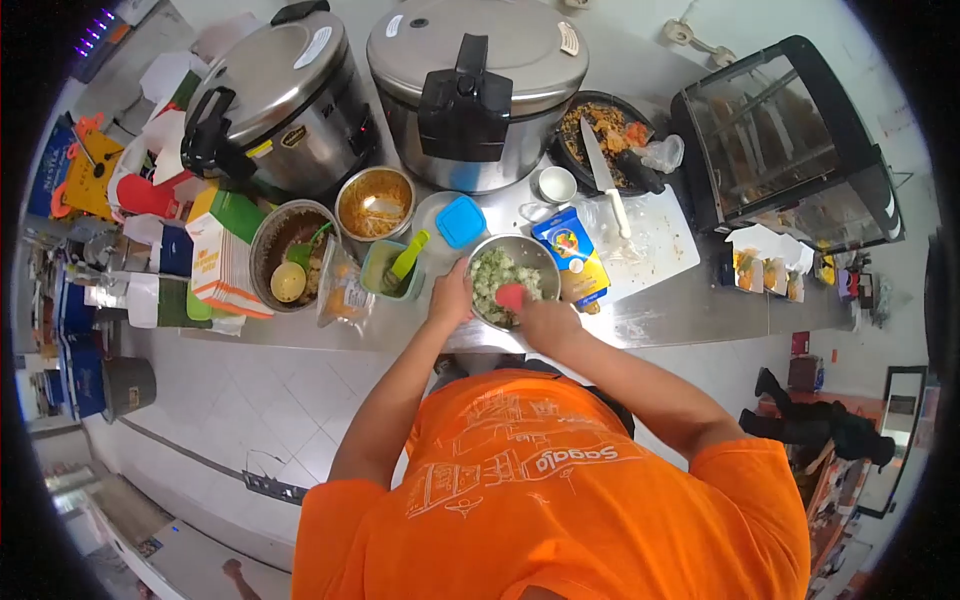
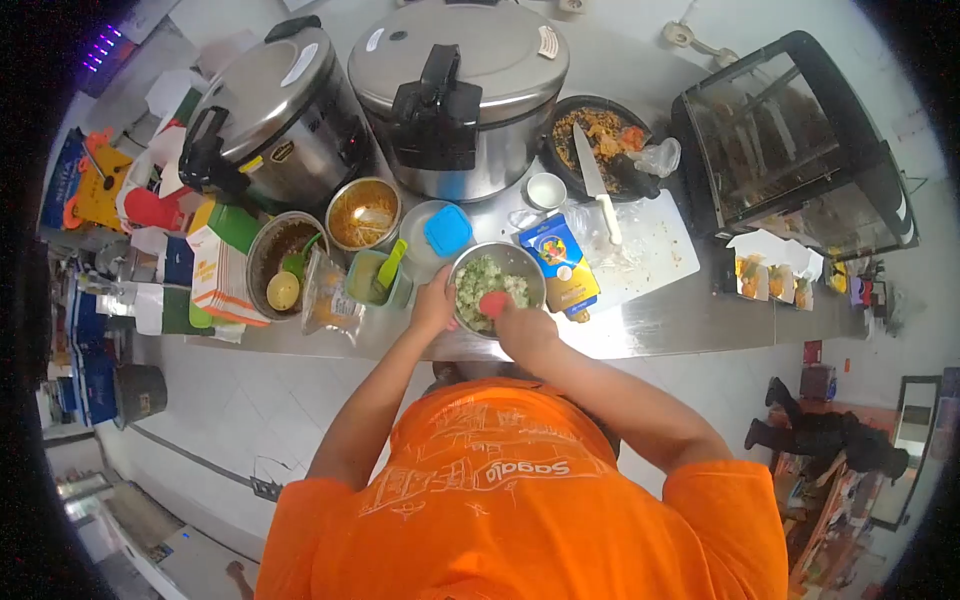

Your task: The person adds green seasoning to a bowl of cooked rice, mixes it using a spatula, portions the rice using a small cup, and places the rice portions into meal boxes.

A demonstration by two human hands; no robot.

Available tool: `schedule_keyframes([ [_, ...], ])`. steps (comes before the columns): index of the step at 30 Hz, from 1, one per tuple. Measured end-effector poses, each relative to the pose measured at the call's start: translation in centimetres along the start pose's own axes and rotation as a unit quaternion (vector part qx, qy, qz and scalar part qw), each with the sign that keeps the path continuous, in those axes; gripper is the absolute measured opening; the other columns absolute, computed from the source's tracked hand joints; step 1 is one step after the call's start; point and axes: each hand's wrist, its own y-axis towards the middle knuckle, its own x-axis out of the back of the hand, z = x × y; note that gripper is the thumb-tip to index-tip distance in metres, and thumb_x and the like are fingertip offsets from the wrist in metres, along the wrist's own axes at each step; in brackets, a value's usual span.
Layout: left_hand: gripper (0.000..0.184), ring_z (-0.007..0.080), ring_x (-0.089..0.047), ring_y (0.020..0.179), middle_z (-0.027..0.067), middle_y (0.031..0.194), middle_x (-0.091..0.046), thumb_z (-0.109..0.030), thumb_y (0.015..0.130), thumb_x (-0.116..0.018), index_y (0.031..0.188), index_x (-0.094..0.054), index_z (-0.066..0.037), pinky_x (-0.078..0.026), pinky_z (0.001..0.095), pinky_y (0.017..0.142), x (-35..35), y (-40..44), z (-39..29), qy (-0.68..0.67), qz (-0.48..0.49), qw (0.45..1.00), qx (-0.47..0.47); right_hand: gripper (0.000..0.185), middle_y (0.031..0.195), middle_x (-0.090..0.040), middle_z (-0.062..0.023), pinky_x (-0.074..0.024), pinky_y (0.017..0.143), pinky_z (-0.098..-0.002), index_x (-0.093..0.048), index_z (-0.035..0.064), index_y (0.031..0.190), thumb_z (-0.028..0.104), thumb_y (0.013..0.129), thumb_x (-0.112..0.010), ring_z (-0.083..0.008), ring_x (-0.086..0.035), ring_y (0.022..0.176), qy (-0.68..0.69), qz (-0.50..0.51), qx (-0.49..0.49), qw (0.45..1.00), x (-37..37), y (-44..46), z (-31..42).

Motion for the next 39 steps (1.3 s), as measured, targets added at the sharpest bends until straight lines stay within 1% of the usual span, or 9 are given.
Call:
schedule_keyframes([
  [2,0.040,0.0305,-0.067,0.050,0.0247,0.076,-0.067,-0.009,0.096,-0.047,0.136,-0.051,-0.009,-0.058,0.0388,0.049,0.2,0.2,-0.5,0.015,0.024,1.000,-0.002,0.047,0.089,-0.072,-0.0196,-0.0582,0.063,-0.0448,-0.048,-0.0091,0.134,0.015,0.093,-0.047,-0.0328,-0.073,0.078,0.034,-0.014,0.004,0.999,-4.3,0.8,0.8],
  [6,0.043,0.0261,-0.066,0.048,0.0205,0.075,-0.068,-0.009,0.097,-0.051,0.140,-0.048,-0.009,-0.056,0.0356,0.042,-0.1,0.2,-0.3,0.041,0.037,0.998,-0.015,0.030,0.131,-0.058,-0.0186,-0.0585,0.074,-0.0461,-0.065,0.0025,0.114,0.018,0.095,-0.047,-0.0325,-0.070,0.097,0.079,-0.023,0.022,0.996,-2.9,3.2,-0.1],
  [15,0.039,0.0300,-0.063,0.043,0.0234,0.067,-0.065,-0.008,0.095,-0.047,0.134,-0.051,-0.012,-0.056,0.0396,0.046,0.5,1.4,-1.1,0.048,0.002,0.998,-0.043,0.032,0.103,-0.071,-0.0152,-0.0574,0.076,-0.0448,-0.064,0.0060,0.118,0.019,0.093,-0.050,-0.0337,-0.071,0.091,0.060,0.020,-0.054,0.997,-5.1,2.3,0.3],
  [23,0.041,0.0490,-0.064,0.083,0.0268,0.084,-0.067,-0.015,0.095,-0.053,0.136,-0.049,-0.011,-0.050,0.0557,0.077,0.7,3.1,0.9,0.151,-0.011,0.985,-0.079,0.022,0.098,-0.070,-0.0235,-0.0573,0.077,-0.0450,-0.069,-0.0013,0.096,0.009,0.087,-0.052,-0.0350,-0.071,0.090,0.126,-0.056,0.030,0.990,6.5,0.5,-4.5],
  [25,0.041,0.0462,-0.065,0.077,0.0280,0.085,-0.066,-0.014,0.096,-0.053,0.136,-0.051,-0.012,-0.051,0.0534,0.072,0.3,3.0,1.9,0.151,-0.025,0.977,-0.145,0.021,0.086,-0.071,-0.0222,-0.0568,0.073,-0.0443,-0.070,0.0005,0.099,0.006,0.085,-0.055,-0.0343,-0.071,0.085,0.257,0.037,-0.142,0.955,5.5,3.1,-5.6],
  [29,0.036,0.0480,-0.063,0.082,0.0307,0.090,-0.064,-0.014,0.095,-0.053,0.131,-0.058,-0.009,-0.050,0.0537,0.072,0.2,3.2,2.2,0.124,-0.034,0.965,-0.229,0.021,0.074,-0.068,-0.0209,-0.0522,0.055,-0.0435,-0.070,0.0038,0.103,0.010,0.087,-0.057,-0.0315,-0.070,0.067,0.449,0.023,0.009,0.893,-2.3,9.5,-7.7],
  [32,0.033,0.0475,-0.063,0.081,0.0308,0.089,-0.064,-0.013,0.095,-0.053,0.126,-0.061,-0.007,-0.050,0.0537,0.071,0.6,3.6,3.2,0.141,-0.074,0.960,-0.229,0.027,0.075,-0.069,-0.0183,-0.0507,0.048,-0.0413,-0.067,0.0025,0.112,0.014,0.091,-0.054,-0.0301,-0.069,0.063,0.175,-0.229,0.254,0.923,-7.8,12.5,-8.7],
  [36,0.035,0.0442,-0.065,0.073,0.0263,0.079,-0.066,-0.014,0.094,-0.054,0.128,-0.060,-0.007,-0.052,0.0543,0.067,0.6,4.5,3.4,0.173,-0.094,0.956,-0.218,0.043,0.074,-0.071,-0.0125,-0.0544,0.050,-0.0407,-0.052,-0.0024,0.132,0.016,0.094,-0.045,-0.0279,-0.071,0.065,-0.033,-0.101,0.065,0.992,0.7,1.3,-0.6],
  [39,0.035,0.0444,-0.066,0.072,0.0249,0.077,-0.066,-0.017,0.096,-0.050,0.129,-0.059,-0.010,-0.052,0.0544,0.065,0.5,5.3,3.2,0.191,-0.075,0.957,-0.206,0.026,0.097,-0.073,-0.0166,-0.0594,0.062,-0.0443,-0.069,0.0041,0.108,0.014,0.091,-0.051,-0.0300,-0.074,0.079,-0.003,-0.004,-0.002,1.000,-2.1,1.7,1.7],
])
